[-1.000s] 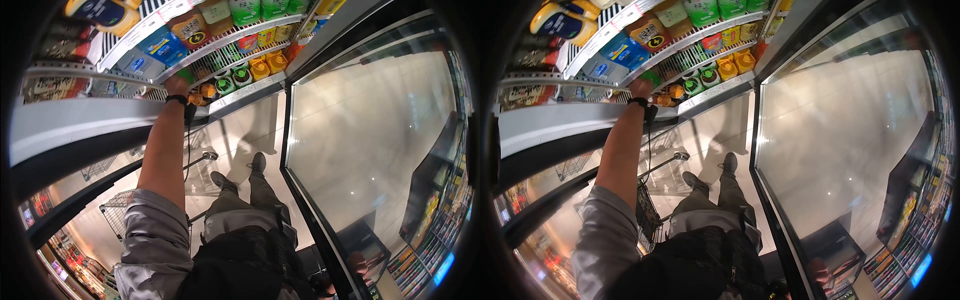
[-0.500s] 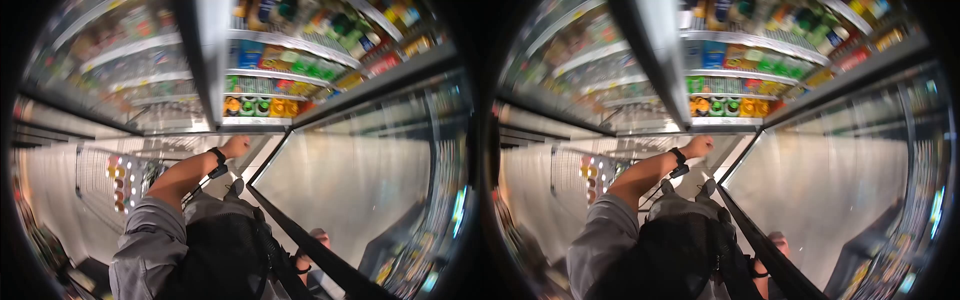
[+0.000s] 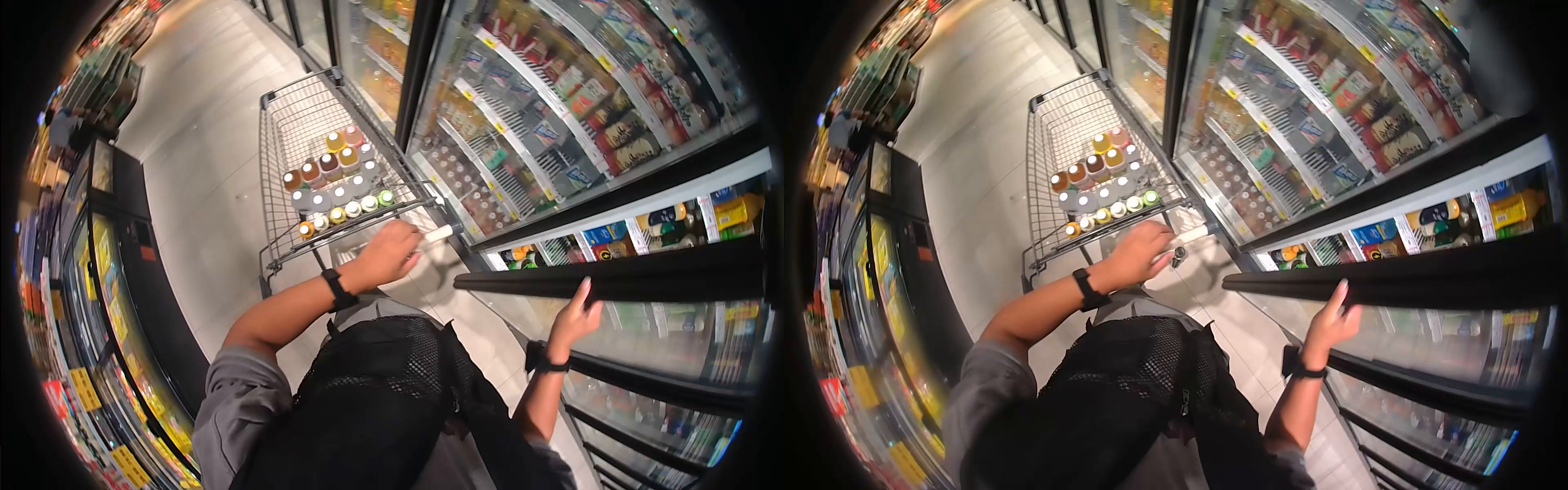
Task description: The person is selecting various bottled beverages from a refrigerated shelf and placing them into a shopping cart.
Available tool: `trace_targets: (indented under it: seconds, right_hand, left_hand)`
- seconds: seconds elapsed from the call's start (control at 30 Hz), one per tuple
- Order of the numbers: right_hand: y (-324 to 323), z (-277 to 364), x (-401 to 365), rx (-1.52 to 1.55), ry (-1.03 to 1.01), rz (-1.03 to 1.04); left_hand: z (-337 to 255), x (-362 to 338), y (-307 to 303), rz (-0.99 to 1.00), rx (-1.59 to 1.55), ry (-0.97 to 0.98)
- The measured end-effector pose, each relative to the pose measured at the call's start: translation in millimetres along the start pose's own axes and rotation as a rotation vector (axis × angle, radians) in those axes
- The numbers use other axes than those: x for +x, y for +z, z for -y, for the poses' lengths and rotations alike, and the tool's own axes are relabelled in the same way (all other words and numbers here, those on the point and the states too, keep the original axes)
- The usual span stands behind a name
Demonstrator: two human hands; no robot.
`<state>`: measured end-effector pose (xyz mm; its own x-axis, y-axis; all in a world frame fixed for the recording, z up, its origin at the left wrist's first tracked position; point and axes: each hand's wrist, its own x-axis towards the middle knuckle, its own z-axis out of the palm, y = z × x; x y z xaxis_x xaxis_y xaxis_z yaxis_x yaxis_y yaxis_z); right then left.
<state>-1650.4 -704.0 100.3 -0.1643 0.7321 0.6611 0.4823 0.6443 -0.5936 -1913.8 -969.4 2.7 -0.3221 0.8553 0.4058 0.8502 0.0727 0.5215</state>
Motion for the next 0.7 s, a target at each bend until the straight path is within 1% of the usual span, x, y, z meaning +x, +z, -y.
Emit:
trace_targets:
  seconds: [0.03, 0.07, 0.13, 0.17, 0.23, 0.27, 0.33, 0.4, 0.47, 0.53, 0.6, 0.67, 0.7]
  right_hand:
    - [14.7, -1.7, 15.0, 0.020, 0.016, -0.007]
    - [26.6, -6.0, 30.6, 0.039, 0.032, -0.012]
    - [52.7, -34.3, 59.2, 0.070, 0.001, -0.031]
    - [62.0, -35.6, 69.0, 0.016, 0.063, -0.053]
    - [73.9, -48.6, 85.6, -0.011, 0.031, -0.052]
    - [78.7, -51.8, 91.6, -0.049, 0.005, -0.066]
    - [85.7, -56.8, 99.3, -0.062, -0.020, -0.080]
    - [89.1, -66.7, 104.5, -0.116, 0.023, -0.073]
    - [89.8, -59.4, 105.0, -0.153, 0.047, -0.066]
    - [90.3, -48.0, 102.2, -0.046, 0.042, -0.102]
    - [90.6, -59.3, 102.5, -0.079, 0.080, -0.076]
    - [92.3, -60.0, 102.9, -0.036, 0.197, -0.052]
    - [93.0, -73.9, 103.8, -0.112, 0.183, -0.048]
  left_hand:
    - [3.5, -20.6, -8.0, -0.045, 0.060, -0.082]
    - [3.4, -39.1, -15.7, -0.053, 0.070, -0.099]
    - [-0.3, -69.4, -25.7, 0.003, 0.148, -0.367]
    - [1.4, -84.9, -25.6, -0.004, 0.154, -0.385]
    - [9.3, -109.1, -19.5, 0.201, 0.149, -0.660]
    - [9.9, -109.9, -19.1, 0.199, 0.151, -0.672]
    - [14.9, -104.9, -17.8, 0.393, 0.229, -0.780]
    - [20.1, -104.0, -14.7, 0.389, 0.200, -0.771]
    - [17.7, -91.8, -23.7, 0.389, 0.170, -0.760]
    - [14.6, -73.4, -36.1, 0.417, -0.031, -0.751]
    - [20.5, -60.7, -33.1, 0.424, -0.066, -0.756]
    - [27.5, -43.7, -28.1, 0.140, -0.240, -0.562]
    - [29.9, -32.0, -30.8, 0.108, -0.258, -0.525]
